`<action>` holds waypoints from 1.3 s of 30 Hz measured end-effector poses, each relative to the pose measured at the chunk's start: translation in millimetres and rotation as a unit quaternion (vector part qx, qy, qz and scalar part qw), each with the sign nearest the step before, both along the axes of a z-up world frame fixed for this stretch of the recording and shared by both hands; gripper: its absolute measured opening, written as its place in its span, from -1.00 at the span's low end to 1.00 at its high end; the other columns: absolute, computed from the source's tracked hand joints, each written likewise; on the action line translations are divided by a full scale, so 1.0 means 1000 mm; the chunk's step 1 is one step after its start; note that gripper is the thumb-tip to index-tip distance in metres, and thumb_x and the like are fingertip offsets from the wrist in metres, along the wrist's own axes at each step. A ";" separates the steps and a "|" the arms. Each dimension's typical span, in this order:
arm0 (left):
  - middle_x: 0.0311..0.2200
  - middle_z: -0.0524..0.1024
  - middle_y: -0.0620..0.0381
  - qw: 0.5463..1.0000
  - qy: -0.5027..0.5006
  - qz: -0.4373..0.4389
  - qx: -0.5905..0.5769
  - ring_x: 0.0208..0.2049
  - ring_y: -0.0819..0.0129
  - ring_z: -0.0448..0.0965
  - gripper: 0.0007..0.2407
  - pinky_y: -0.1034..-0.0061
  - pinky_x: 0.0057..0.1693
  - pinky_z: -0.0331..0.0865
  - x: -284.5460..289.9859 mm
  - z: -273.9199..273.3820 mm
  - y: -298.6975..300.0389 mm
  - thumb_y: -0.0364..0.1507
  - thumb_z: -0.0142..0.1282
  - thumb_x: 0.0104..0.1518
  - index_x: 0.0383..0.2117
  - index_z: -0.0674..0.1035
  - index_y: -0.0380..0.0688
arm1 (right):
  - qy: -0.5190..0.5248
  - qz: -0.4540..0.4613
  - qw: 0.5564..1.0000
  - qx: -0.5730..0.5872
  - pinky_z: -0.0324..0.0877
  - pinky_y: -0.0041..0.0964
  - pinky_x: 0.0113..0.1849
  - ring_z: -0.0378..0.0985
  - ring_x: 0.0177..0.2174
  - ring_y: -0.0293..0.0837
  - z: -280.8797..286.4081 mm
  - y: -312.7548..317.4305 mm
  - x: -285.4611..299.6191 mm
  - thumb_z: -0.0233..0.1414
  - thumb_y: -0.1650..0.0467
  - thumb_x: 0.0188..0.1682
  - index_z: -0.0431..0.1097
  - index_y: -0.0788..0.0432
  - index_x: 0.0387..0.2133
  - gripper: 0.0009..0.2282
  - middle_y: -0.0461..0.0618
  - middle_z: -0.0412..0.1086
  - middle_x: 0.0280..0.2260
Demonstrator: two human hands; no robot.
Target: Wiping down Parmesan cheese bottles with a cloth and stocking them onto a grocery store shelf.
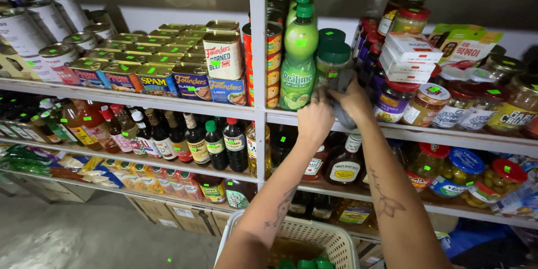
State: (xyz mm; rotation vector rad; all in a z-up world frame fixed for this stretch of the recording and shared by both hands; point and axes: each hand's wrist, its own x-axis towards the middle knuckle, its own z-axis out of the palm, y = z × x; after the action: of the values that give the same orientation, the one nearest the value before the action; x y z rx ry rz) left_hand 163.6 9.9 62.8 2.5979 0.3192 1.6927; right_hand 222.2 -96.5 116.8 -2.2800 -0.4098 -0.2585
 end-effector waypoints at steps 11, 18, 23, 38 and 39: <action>-0.59 0.44 0.23 0.998 0.046 -0.038 -0.024 -0.64 0.17 0.59 -0.85 0.22 -0.52 0.43 -0.019 0.023 -0.006 -0.31 -0.03 -0.13 -0.49 0.55 0.01 | 0.016 -0.014 0.999 -0.043 0.32 0.26 0.08 0.41 0.08 0.33 0.003 0.009 0.011 0.10 0.16 -0.01 0.15 0.30 0.18 -0.40 0.46 0.39 0.04; -0.76 0.17 0.15 0.967 -0.196 -0.133 0.097 -0.88 0.12 0.30 -0.87 0.09 -0.64 0.32 0.039 -0.040 0.011 -0.45 0.06 -0.53 -0.77 0.43 0.04 | 0.044 -0.045 0.995 -0.081 0.41 0.17 0.01 0.48 0.02 0.24 -0.028 0.002 0.050 0.05 0.31 0.01 0.30 0.24 0.09 -0.60 0.32 0.46 -0.03; 0.13 0.50 0.15 0.986 0.030 -0.162 0.000 0.14 0.18 0.53 -0.49 0.35 0.23 0.40 -0.036 0.004 0.003 -0.31 0.19 0.10 0.21 0.33 -0.10 | -0.404 -0.017 0.905 0.134 0.43 -0.02 -0.10 0.54 -0.20 0.17 -0.048 -0.020 0.012 0.39 0.51 0.08 0.28 0.41 -0.01 -0.60 0.35 0.46 -0.13; -0.46 0.63 -0.06 0.648 0.630 -0.174 -0.391 -0.36 -0.17 0.69 -0.79 0.02 -0.24 0.56 -0.205 -0.565 0.051 -0.41 0.03 -0.05 -0.32 0.63 -0.13 | 0.210 0.130 0.966 -0.073 0.31 0.31 0.07 0.35 0.06 0.46 -0.602 0.000 -0.221 0.05 0.54 -0.07 0.25 0.37 0.16 -0.54 0.50 0.33 0.01; -0.46 0.63 -0.06 0.645 0.631 -0.174 -0.395 -0.36 -0.17 0.69 -0.79 0.02 -0.24 0.56 -0.216 -0.602 0.053 -0.41 0.03 -0.05 -0.32 0.63 -0.13 | 0.213 0.131 0.965 -0.077 0.31 0.31 0.07 0.35 0.06 0.46 -0.612 0.008 -0.232 0.05 0.54 -0.07 0.25 0.37 0.16 -0.54 0.50 0.33 0.01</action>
State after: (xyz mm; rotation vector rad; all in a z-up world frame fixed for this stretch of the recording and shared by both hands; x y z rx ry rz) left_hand -52.3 62.4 -539.5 2.2948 0.3674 -0.5599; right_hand -9.6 -88.6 -495.0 -2.3166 -0.5079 0.4053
